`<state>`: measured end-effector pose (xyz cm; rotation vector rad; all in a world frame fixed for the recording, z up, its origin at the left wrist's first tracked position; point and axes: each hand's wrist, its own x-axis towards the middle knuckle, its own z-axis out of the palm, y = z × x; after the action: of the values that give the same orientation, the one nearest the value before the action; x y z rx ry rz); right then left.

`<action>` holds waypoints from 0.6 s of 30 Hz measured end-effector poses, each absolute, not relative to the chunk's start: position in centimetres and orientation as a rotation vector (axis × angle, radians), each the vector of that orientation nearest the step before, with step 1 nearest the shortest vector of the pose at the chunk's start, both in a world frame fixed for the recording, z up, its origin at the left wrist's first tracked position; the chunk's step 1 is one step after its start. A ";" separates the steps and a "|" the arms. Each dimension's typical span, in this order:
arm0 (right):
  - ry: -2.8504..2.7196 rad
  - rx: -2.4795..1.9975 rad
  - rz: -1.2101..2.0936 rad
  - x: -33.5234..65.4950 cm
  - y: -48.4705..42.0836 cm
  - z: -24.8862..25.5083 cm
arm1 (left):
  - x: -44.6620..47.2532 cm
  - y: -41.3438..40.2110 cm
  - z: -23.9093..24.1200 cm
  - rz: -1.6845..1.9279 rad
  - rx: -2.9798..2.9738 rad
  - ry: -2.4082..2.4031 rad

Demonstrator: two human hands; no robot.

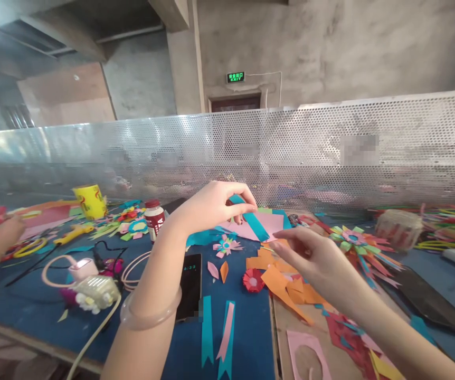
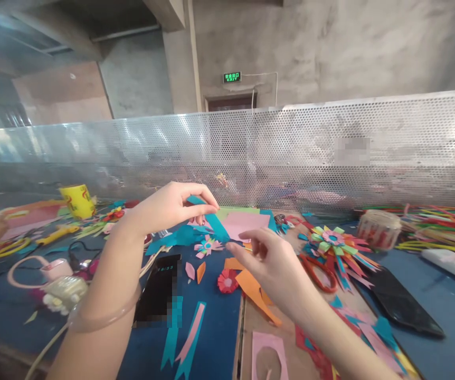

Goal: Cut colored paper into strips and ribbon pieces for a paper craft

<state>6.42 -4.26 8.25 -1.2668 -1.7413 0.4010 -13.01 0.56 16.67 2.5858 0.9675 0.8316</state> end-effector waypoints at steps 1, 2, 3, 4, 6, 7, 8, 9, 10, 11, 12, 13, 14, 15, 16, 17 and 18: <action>-1.742 -1.250 0.496 6.5 -3.6 8.3 | -12.9 0.6 16.6 0.832 2.584 0.957; -1.738 -1.218 0.592 6.6 -3.1 8.2 | -12.8 0.6 16.6 0.827 2.580 0.949; -1.729 -1.184 0.683 6.6 -2.9 8.0 | -12.6 0.7 16.5 0.820 2.577 0.944; -1.712 -1.150 0.743 6.6 -2.8 7.8 | -12.5 0.7 16.4 0.810 2.575 0.939; -1.688 -1.108 0.802 6.5 -2.8 7.6 | -12.2 0.9 16.2 0.794 2.574 0.928; -1.678 -1.109 0.814 6.4 -2.9 7.5 | -12.1 1.0 16.1 0.784 2.575 0.918; -1.672 -1.118 0.820 6.2 -3.0 7.5 | -12.0 1.0 16.1 0.769 2.578 0.907; -1.669 -1.131 0.817 6.2 -3.1 7.4 | -11.9 1.1 16.1 0.754 2.582 0.897; -1.675 -1.147 0.810 6.2 -3.1 7.3 | -11.9 1.2 16.1 0.756 2.588 0.899; -1.695 -1.168 0.796 6.3 -3.1 7.1 | -12.0 1.3 16.1 0.778 2.594 0.914; -1.724 -1.200 0.773 6.6 -3.0 6.9 | -12.2 1.4 16.2 0.818 2.598 0.943; -1.764 -1.248 0.739 7.2 -3.0 6.5 | -12.5 1.5 16.3 0.865 2.596 0.981; -1.816 -1.310 0.693 8.0 -2.9 5.9 | -12.8 1.6 16.4 0.904 2.587 1.021; -1.874 -1.390 0.636 9.0 -2.8 5.2 | -13.1 1.8 16.4 0.918 2.573 1.058; -1.939 -1.476 0.563 10.2 -2.7 4.4 | -13.5 2.0 16.5 0.903 2.560 1.087; -2.002 -1.544 0.466 11.6 -2.6 3.4 | -13.8 2.3 16.5 0.868 2.550 1.108; -2.084 -1.571 0.372 13.0 -2.5 2.4 | -14.0 2.5 16.4 0.831 2.540 1.123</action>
<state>12.97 -2.51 2.39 -1.5710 -2.0840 0.3723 -14.04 2.50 16.42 2.5400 1.1226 0.8305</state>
